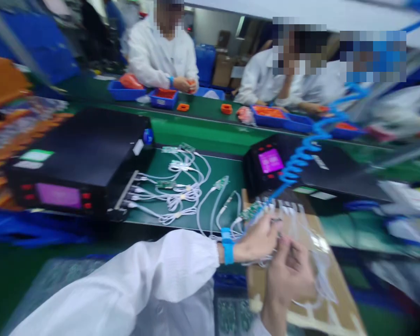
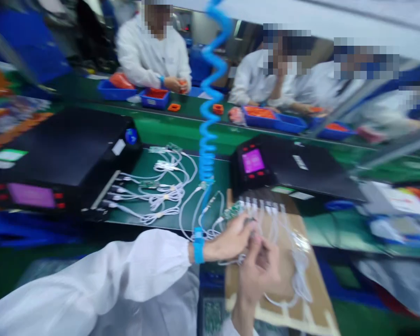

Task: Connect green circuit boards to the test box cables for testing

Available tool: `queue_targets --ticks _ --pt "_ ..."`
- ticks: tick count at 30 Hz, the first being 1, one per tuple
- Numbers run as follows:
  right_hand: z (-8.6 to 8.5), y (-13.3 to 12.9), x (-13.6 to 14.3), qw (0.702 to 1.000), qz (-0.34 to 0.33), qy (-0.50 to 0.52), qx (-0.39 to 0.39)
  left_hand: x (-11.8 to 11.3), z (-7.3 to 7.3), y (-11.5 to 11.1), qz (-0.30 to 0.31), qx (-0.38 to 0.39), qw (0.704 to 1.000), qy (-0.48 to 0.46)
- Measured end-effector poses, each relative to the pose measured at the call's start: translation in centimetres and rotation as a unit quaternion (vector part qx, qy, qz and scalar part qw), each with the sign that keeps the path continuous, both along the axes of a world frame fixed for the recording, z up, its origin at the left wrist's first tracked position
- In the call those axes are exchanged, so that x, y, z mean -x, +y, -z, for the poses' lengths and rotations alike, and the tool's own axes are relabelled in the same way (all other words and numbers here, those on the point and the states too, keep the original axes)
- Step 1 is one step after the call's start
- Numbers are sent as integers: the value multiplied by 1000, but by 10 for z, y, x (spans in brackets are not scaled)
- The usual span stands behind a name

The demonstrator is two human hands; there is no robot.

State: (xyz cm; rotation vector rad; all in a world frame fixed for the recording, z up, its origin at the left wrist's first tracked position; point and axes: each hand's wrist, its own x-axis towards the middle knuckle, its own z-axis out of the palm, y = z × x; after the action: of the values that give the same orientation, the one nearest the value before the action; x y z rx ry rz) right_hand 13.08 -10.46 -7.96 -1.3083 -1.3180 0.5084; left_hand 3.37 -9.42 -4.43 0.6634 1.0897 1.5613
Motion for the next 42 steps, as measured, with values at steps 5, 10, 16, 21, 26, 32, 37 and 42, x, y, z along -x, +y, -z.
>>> queue_targets --ticks 5,10,16,21,26,32,37,42 --pt "-4 2 4 997 -79 3 -23 3 6 3 49 -23 998 39" --pt "-14 9 -8 989 -130 -65 -31 17 3 9 72 -39 993 80" --pt "-24 27 -10 983 -141 -115 -1 49 -2 24 66 -31 992 107" --pt "-21 33 -4 986 -111 -117 38 67 -2 25 44 10 993 105" --pt "-24 27 -2 991 -59 -111 42 70 0 21 66 26 994 87" --pt "-20 17 -24 996 21 -49 68 66 6 19 114 7 991 74" --pt "-12 10 -39 995 50 37 76 60 -3 12 162 -24 974 158" --pt "-14 7 -27 995 21 54 75 46 -15 12 191 -76 936 286"
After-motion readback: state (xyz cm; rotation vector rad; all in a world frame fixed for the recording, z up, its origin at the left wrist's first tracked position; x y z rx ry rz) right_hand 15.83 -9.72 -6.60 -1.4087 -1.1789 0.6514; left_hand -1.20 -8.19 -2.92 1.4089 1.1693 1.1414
